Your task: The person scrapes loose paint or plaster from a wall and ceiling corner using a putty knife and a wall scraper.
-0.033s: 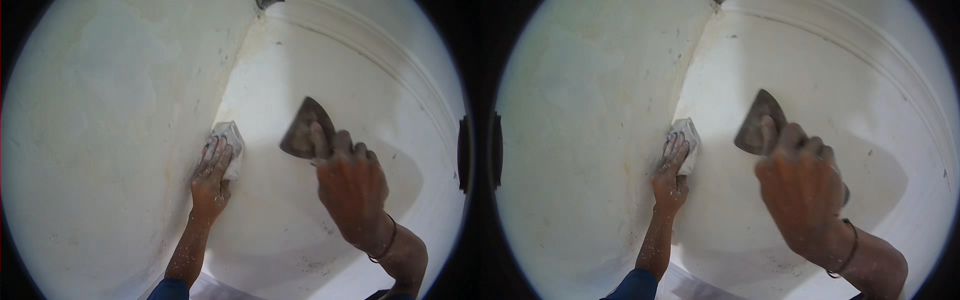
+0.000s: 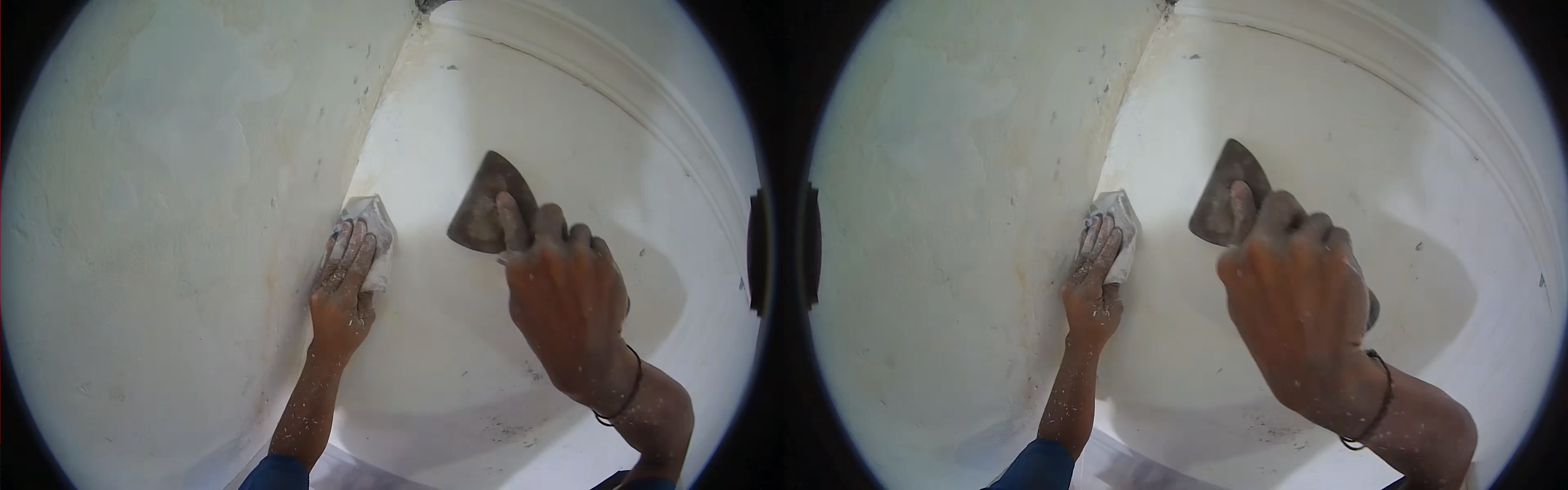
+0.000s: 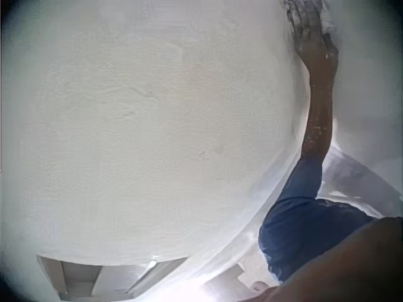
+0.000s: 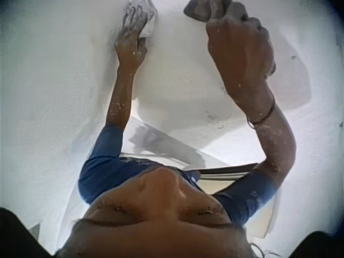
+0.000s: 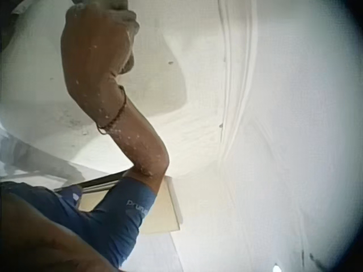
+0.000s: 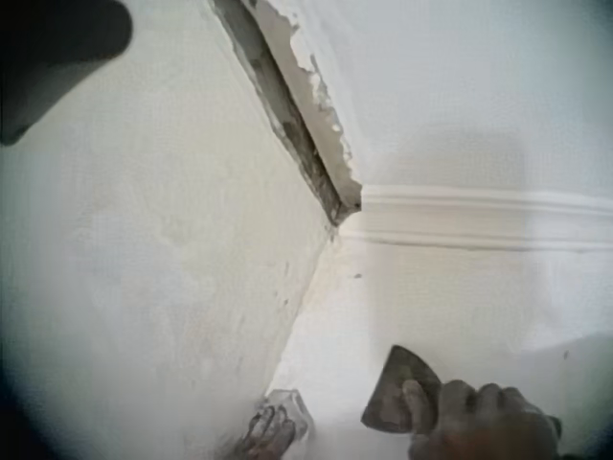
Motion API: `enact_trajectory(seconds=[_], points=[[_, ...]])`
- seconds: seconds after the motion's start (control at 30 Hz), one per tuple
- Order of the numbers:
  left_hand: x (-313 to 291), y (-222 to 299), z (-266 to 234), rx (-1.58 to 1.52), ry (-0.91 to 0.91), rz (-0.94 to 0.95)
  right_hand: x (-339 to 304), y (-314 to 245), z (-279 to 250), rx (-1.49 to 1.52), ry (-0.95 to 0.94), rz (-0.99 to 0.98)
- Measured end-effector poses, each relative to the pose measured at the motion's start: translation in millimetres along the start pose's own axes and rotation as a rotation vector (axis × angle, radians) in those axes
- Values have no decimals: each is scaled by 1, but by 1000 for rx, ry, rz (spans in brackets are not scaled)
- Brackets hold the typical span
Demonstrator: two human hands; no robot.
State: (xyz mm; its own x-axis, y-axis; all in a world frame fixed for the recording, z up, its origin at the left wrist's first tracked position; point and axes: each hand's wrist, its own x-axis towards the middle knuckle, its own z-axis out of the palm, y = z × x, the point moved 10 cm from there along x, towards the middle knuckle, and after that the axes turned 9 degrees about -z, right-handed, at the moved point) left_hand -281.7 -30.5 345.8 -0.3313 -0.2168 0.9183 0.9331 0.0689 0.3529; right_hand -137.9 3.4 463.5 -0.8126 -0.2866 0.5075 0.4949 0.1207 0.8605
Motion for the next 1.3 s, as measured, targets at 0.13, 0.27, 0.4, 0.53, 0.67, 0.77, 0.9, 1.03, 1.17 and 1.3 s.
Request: enact_trajectory(seconds=[0.13,0.27,0.4,0.53,0.67,0.77,0.9,1.03,1.17,1.3], points=[[3,-2,2,-13,-12,-12,-1,3,-5,63,0,-36],[4,-1,2,-10,22,-5,15,-13,8,-30,-99,-91],[4,-3,3,25,-5,-1,5,-3,-5,76,-77,-57],[7,2,6,53,18,47,17,-9,6,52,-72,-74],[5,-1,7,61,24,52,11,-1,6,155,-58,-51],[8,3,8,69,11,50,10,-2,8,84,-111,-29],[8,0,4,43,4,27,2,-9,13,81,-266,-49],[6,4,9,57,27,77,-2,-7,5,15,-25,-67],[4,3,11,60,-17,51,-3,-4,1,2,57,-46],[6,6,12,51,-53,41,0,-8,10,48,15,-54]])
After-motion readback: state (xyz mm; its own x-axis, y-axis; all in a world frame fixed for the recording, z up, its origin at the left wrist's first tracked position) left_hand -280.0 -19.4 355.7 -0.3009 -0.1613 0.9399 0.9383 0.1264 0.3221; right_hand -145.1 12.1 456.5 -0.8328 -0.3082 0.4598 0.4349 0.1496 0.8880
